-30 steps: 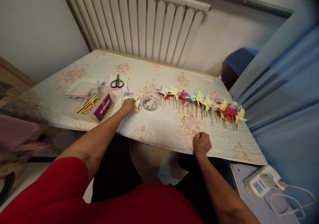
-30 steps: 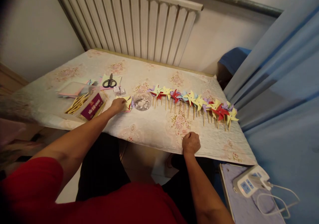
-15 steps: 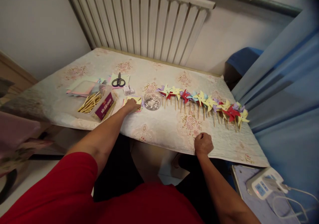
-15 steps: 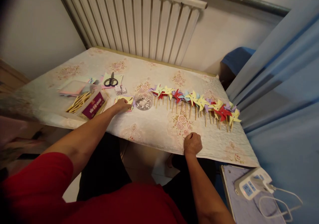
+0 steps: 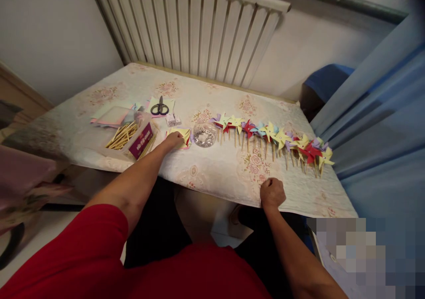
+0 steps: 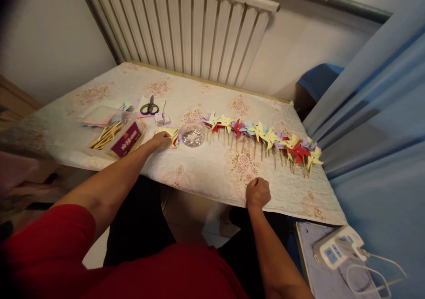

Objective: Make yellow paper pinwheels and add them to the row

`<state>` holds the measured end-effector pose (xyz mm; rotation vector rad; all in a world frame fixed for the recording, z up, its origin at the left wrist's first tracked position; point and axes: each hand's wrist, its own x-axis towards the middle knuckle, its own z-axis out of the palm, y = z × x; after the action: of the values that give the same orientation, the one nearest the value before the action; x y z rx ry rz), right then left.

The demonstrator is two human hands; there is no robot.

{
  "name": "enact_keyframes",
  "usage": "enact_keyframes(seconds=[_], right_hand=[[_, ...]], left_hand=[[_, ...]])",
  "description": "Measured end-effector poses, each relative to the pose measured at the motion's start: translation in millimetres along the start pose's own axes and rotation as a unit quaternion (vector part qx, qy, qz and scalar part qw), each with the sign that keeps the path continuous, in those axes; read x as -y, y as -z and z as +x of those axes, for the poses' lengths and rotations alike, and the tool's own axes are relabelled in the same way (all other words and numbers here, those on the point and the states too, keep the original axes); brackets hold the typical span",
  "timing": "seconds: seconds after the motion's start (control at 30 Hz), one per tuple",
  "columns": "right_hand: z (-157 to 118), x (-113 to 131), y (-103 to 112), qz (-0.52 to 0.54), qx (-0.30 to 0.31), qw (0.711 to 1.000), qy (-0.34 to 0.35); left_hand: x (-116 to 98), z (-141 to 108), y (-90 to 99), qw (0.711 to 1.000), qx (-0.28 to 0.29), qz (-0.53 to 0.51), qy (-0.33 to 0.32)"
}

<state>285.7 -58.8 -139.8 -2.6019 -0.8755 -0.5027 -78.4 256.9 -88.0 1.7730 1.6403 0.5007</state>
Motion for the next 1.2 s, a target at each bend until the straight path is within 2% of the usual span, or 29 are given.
enact_keyframes(seconds=[0.23,0.5,0.77,1.0,1.2], right_hand=[[0,3,3,-0.011,0.012,1.000,-0.005],[1,2,3,0.001,0.016,1.000,-0.006],[0,4,5,-0.001,0.016,1.000,-0.006],[0,3,3,-0.003,0.007,1.000,-0.005],[0,2,2,-0.003,0.012,1.000,-0.006]], left_hand=[[2,-2,-0.8,0.999,-0.043,0.014,0.015],[11,-15,0.6,0.994,-0.083,-0.068,0.035],[14,-17,0.6,0.982,-0.116,-0.141,0.055],[2,-30,12.2,0.960,-0.135,-0.235,0.065],[-8,-36,28.2,0.955,-0.149,-0.246,0.070]])
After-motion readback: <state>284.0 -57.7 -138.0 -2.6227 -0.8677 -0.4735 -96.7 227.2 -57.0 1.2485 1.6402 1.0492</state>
